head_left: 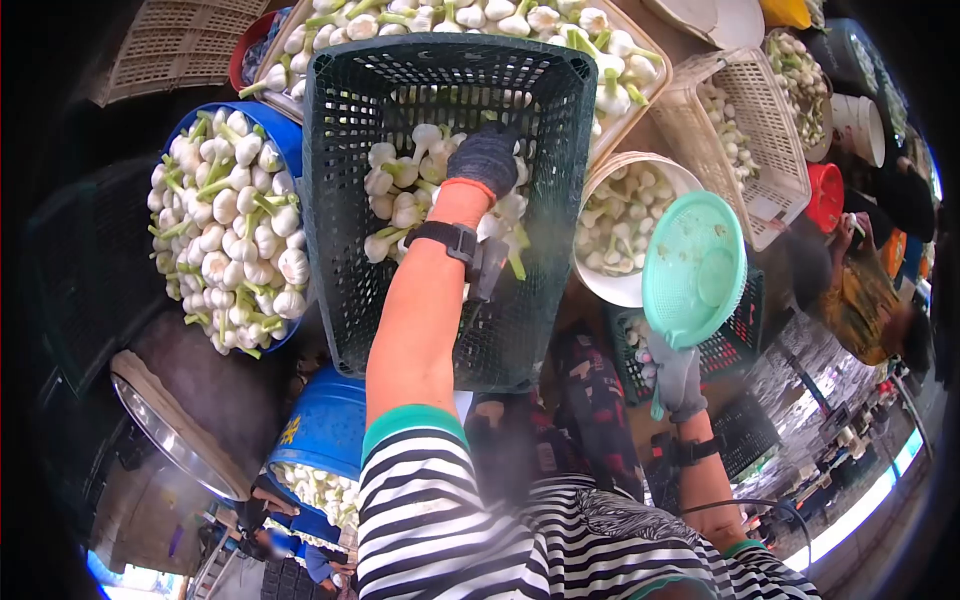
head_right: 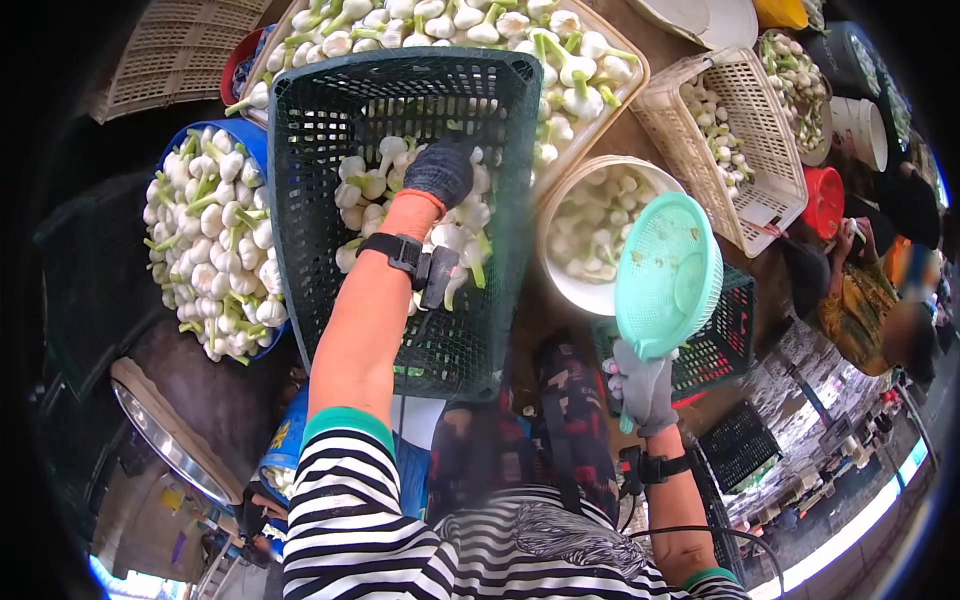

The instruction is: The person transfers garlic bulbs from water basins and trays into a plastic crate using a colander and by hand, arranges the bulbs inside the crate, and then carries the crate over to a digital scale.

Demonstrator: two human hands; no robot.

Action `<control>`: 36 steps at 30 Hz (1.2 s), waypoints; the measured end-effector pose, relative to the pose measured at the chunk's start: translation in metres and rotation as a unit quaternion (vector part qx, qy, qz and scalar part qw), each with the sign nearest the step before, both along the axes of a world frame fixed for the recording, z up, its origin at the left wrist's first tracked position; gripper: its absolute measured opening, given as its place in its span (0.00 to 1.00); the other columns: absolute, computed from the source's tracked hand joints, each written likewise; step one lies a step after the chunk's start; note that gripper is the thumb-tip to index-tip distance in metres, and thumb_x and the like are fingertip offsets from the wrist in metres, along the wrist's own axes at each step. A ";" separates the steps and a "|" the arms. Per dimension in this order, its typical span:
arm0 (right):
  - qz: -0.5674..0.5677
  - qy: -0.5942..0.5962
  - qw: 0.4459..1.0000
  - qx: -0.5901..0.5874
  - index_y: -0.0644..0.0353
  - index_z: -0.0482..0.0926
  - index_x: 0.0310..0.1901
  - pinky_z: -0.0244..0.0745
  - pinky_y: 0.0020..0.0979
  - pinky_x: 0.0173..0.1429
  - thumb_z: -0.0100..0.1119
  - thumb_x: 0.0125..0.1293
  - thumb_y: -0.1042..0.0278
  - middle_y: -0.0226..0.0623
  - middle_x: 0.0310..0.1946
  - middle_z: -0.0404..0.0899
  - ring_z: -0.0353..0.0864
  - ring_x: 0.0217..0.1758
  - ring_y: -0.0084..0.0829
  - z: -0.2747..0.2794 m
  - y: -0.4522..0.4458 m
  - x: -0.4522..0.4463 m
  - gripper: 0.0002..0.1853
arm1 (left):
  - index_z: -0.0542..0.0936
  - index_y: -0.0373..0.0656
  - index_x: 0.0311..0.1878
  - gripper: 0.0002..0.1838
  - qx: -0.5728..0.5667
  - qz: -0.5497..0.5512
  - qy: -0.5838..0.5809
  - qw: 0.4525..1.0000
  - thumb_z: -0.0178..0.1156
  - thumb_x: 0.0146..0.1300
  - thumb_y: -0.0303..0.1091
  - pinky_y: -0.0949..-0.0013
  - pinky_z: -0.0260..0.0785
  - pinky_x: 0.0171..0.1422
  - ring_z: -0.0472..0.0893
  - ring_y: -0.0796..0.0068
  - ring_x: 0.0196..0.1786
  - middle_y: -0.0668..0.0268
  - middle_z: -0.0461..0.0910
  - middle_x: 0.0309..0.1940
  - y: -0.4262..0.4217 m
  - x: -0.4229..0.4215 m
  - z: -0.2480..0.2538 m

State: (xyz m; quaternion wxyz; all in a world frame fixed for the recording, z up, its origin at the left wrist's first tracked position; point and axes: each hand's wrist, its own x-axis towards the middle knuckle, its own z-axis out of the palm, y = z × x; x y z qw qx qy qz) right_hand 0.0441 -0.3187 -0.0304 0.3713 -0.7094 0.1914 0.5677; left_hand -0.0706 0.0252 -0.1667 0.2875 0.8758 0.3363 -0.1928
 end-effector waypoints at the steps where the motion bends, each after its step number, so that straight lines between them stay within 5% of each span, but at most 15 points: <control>1: 0.009 -0.010 1.000 0.002 0.54 0.67 0.35 0.55 0.17 0.15 0.55 0.62 0.68 0.29 0.21 0.69 0.62 0.14 0.16 0.002 0.004 0.000 0.06 | 0.73 0.48 0.56 0.22 0.016 -0.007 -0.038 0.999 0.49 0.56 0.29 0.55 0.69 0.56 0.76 0.52 0.52 0.52 0.74 0.53 -0.001 -0.009 -0.014; 6: -0.044 0.020 0.999 0.024 0.55 0.67 0.35 0.56 0.17 0.17 0.55 0.63 0.70 0.29 0.21 0.68 0.65 0.17 0.18 0.007 0.006 0.002 0.06 | 0.72 0.46 0.58 0.22 -0.047 -0.091 -0.036 0.994 0.46 0.59 0.28 0.60 0.62 0.65 0.71 0.53 0.60 0.52 0.70 0.59 0.019 -0.006 -0.033; 8: -0.038 0.016 0.999 0.015 0.56 0.67 0.35 0.56 0.17 0.18 0.55 0.63 0.71 0.29 0.21 0.67 0.65 0.18 0.18 0.006 0.004 0.002 0.06 | 0.75 0.47 0.55 0.19 -0.005 -0.137 0.029 0.990 0.48 0.60 0.32 0.57 0.66 0.60 0.75 0.52 0.55 0.52 0.74 0.53 0.030 -0.002 -0.038; 13: -0.060 0.040 0.997 0.009 0.57 0.68 0.34 0.55 0.18 0.18 0.55 0.62 0.71 0.29 0.21 0.67 0.64 0.18 0.17 -0.005 -0.017 0.003 0.05 | 0.77 0.48 0.49 0.19 0.017 -0.088 -0.087 0.992 0.61 0.51 0.37 0.54 0.69 0.55 0.77 0.49 0.48 0.51 0.77 0.46 0.023 -0.021 -0.003; 16: -0.038 0.013 0.999 -0.009 0.58 0.68 0.33 0.55 0.18 0.17 0.55 0.61 0.71 0.29 0.20 0.68 0.64 0.18 0.16 0.005 -0.009 0.002 0.05 | 0.77 0.49 0.47 0.22 0.040 0.048 -0.142 0.988 0.66 0.46 0.37 0.52 0.70 0.53 0.76 0.46 0.47 0.50 0.77 0.44 0.010 -0.039 0.010; 17: -0.035 0.007 0.999 -0.014 0.58 0.68 0.33 0.55 0.17 0.17 0.55 0.61 0.71 0.29 0.20 0.68 0.64 0.18 0.16 0.007 -0.007 0.002 0.05 | 0.78 0.48 0.50 0.23 0.058 0.053 -0.106 0.991 0.67 0.48 0.38 0.56 0.72 0.51 0.78 0.50 0.46 0.51 0.78 0.44 0.007 -0.040 0.021; 20: -0.034 -0.002 0.999 -0.021 0.57 0.68 0.33 0.54 0.17 0.17 0.55 0.61 0.71 0.29 0.20 0.68 0.63 0.18 0.16 0.008 -0.007 0.002 0.05 | 0.78 0.45 0.51 0.24 -0.231 0.312 -0.271 0.881 0.67 0.50 0.41 0.61 0.73 0.47 0.81 0.57 0.42 0.52 0.81 0.38 -0.004 -0.060 -0.006; 24: -0.020 0.002 1.000 -0.024 0.57 0.70 0.34 0.54 0.18 0.17 0.53 0.62 0.68 0.28 0.20 0.69 0.63 0.16 0.15 0.006 -0.005 0.003 0.04 | 0.77 0.40 0.55 0.25 -0.130 0.251 -0.093 0.955 0.68 0.54 0.38 0.72 0.74 0.45 0.80 0.77 0.42 0.61 0.81 0.43 0.001 -0.068 -0.015; 25: -0.006 -0.001 1.000 -0.030 0.57 0.71 0.35 0.54 0.19 0.16 0.53 0.63 0.67 0.28 0.20 0.70 0.62 0.15 0.15 0.007 -0.004 0.004 0.05 | 0.77 0.42 0.55 0.26 -0.162 0.276 -0.086 0.943 0.65 0.54 0.43 0.67 0.74 0.47 0.82 0.68 0.43 0.57 0.81 0.45 0.006 -0.064 -0.022; 29: -0.016 0.002 1.000 -0.017 0.58 0.71 0.35 0.53 0.18 0.17 0.53 0.62 0.70 0.27 0.20 0.68 0.62 0.17 0.16 0.004 -0.006 0.004 0.03 | 0.78 0.47 0.54 0.27 0.037 0.175 -0.106 0.978 0.60 0.54 0.52 0.58 0.70 0.53 0.79 0.51 0.48 0.48 0.79 0.45 0.003 -0.047 -0.026; 32: -0.051 0.020 0.999 0.003 0.57 0.69 0.33 0.54 0.18 0.18 0.53 0.60 0.75 0.28 0.23 0.66 0.65 0.22 0.18 0.005 -0.013 0.008 0.03 | 0.78 0.47 0.54 0.27 0.067 0.175 -0.054 0.981 0.60 0.54 0.53 0.57 0.69 0.54 0.78 0.50 0.49 0.47 0.79 0.45 0.003 -0.036 -0.030; 34: -0.079 0.031 0.996 0.021 0.58 0.69 0.34 0.54 0.18 0.19 0.53 0.60 0.76 0.28 0.24 0.67 0.66 0.24 0.19 0.001 -0.024 0.009 0.03 | 0.75 0.48 0.56 0.29 -0.014 0.193 -0.033 0.981 0.58 0.54 0.53 0.53 0.66 0.57 0.74 0.47 0.54 0.43 0.73 0.51 0.005 -0.042 -0.029; 36: -0.129 0.062 0.989 0.033 0.57 0.70 0.35 0.54 0.18 0.19 0.53 0.61 0.73 0.29 0.24 0.67 0.64 0.22 0.18 -0.011 -0.042 0.014 0.03 | 0.75 0.43 0.55 0.30 0.120 0.198 -0.098 0.968 0.59 0.55 0.53 0.54 0.66 0.58 0.72 0.48 0.56 0.44 0.71 0.55 -0.013 -0.042 -0.011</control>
